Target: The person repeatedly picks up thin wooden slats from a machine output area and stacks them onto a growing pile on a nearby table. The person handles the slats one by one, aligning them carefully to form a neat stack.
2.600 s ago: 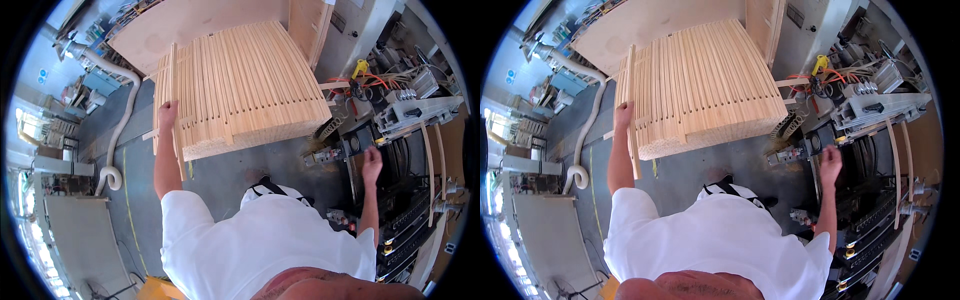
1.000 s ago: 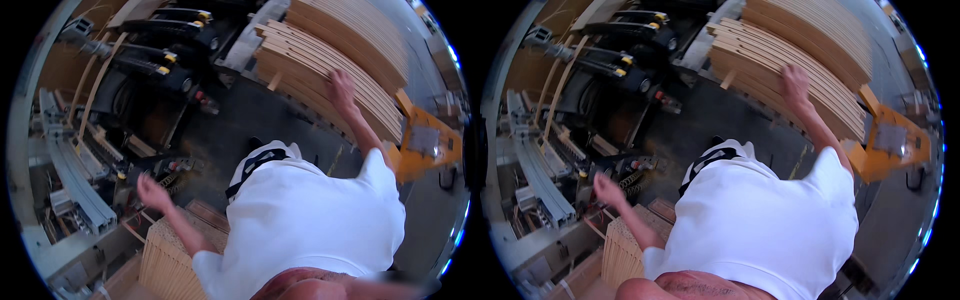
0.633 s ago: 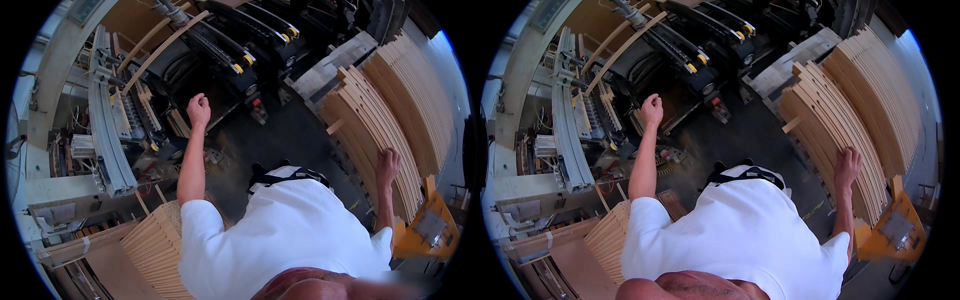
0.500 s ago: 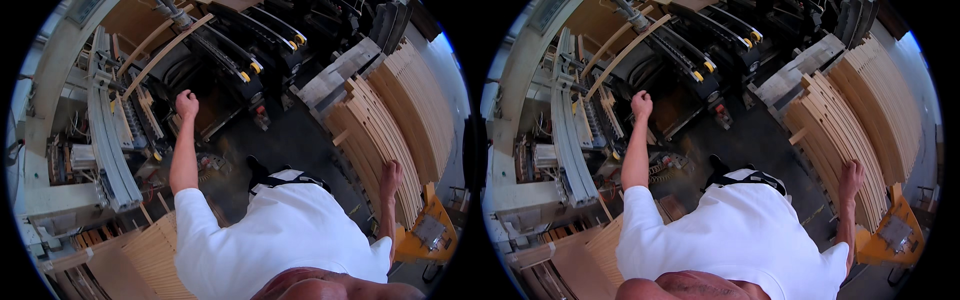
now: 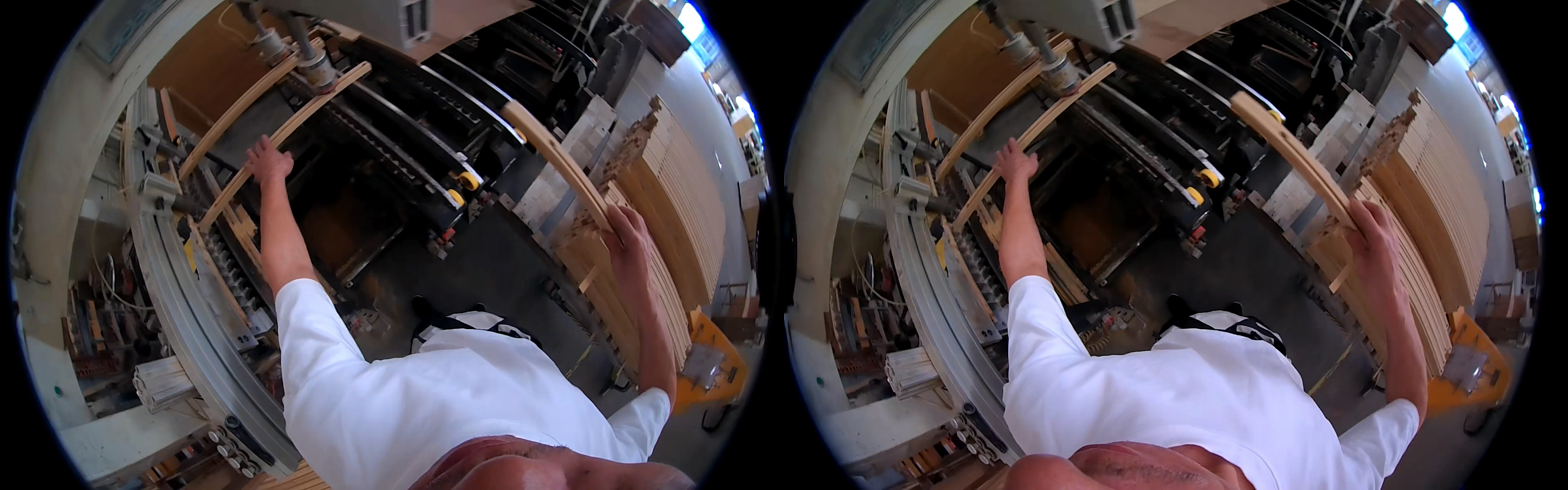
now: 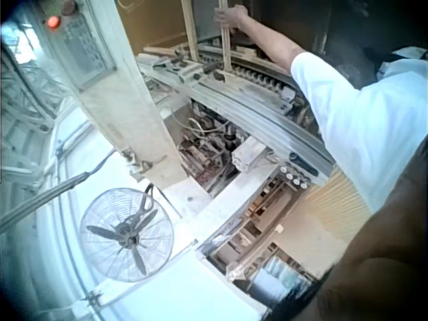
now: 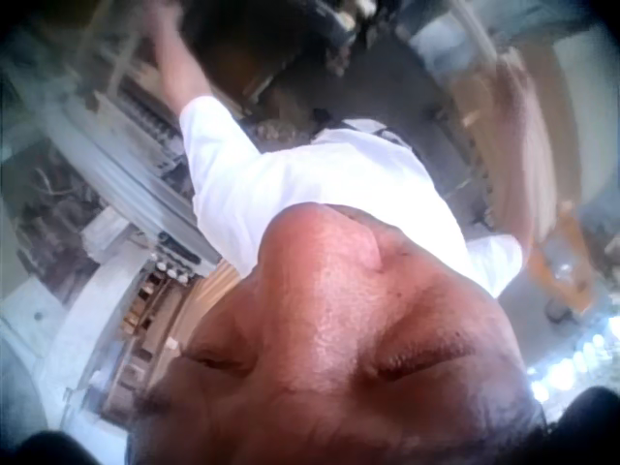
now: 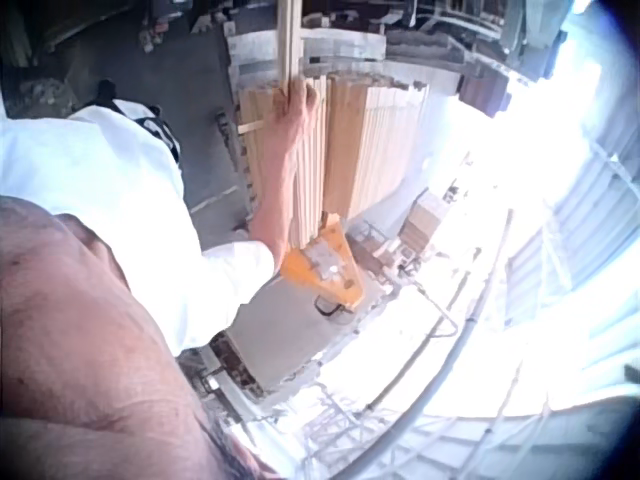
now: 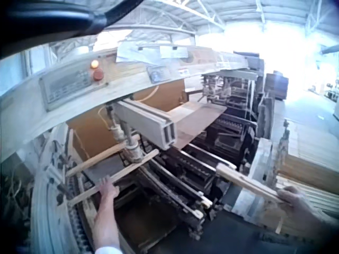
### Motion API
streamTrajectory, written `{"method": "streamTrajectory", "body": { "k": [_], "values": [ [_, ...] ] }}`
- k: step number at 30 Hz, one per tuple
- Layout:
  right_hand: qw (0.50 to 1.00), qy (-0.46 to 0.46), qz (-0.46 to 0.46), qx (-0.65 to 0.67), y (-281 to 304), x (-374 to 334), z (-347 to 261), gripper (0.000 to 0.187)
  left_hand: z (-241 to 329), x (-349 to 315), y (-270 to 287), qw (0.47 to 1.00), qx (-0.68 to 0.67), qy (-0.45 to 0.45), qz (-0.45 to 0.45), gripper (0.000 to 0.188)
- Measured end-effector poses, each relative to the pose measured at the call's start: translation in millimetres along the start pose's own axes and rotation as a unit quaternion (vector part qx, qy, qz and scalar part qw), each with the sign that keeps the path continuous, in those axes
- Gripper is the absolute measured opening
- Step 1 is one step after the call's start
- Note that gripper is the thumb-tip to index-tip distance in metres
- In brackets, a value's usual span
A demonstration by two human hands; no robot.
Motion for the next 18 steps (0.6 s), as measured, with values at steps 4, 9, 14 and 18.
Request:
{"method": "streamTrajectory", "body": {
  "k": [4,9,14,18],
  "values": [
    [0.989,0.124,-0.081,0.002,-59,86,-66,0.041,-2,-17,-4,0.984,-0.015,-0.134,0.117,0.044],
    [0.944,0.268,-0.186,-0.042,-174,178,-172,0.033,68,-136,-3,0.96,-0.214,-0.181,0.029,0.029],
    [0.869,0.457,-0.187,0.002,-329,234,-293,0.038,118,-275,8,0.928,-0.32,-0.183,-0.047,0.033],
    [0.836,0.516,-0.184,0.045,-406,236,-389,0.035,112,-352,22,0.923,-0.343,-0.111,-0.131,0.037]
  ]
}}
Point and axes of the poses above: each hand's wrist, its own x-axis towards the middle knuckle, its own y-axis out of the back of the hand, z = x × y, the point moved 6 cm from there along x, towards the middle knuckle, and after that the axes turned 7 degrees about -y, right-handed, at the moved point
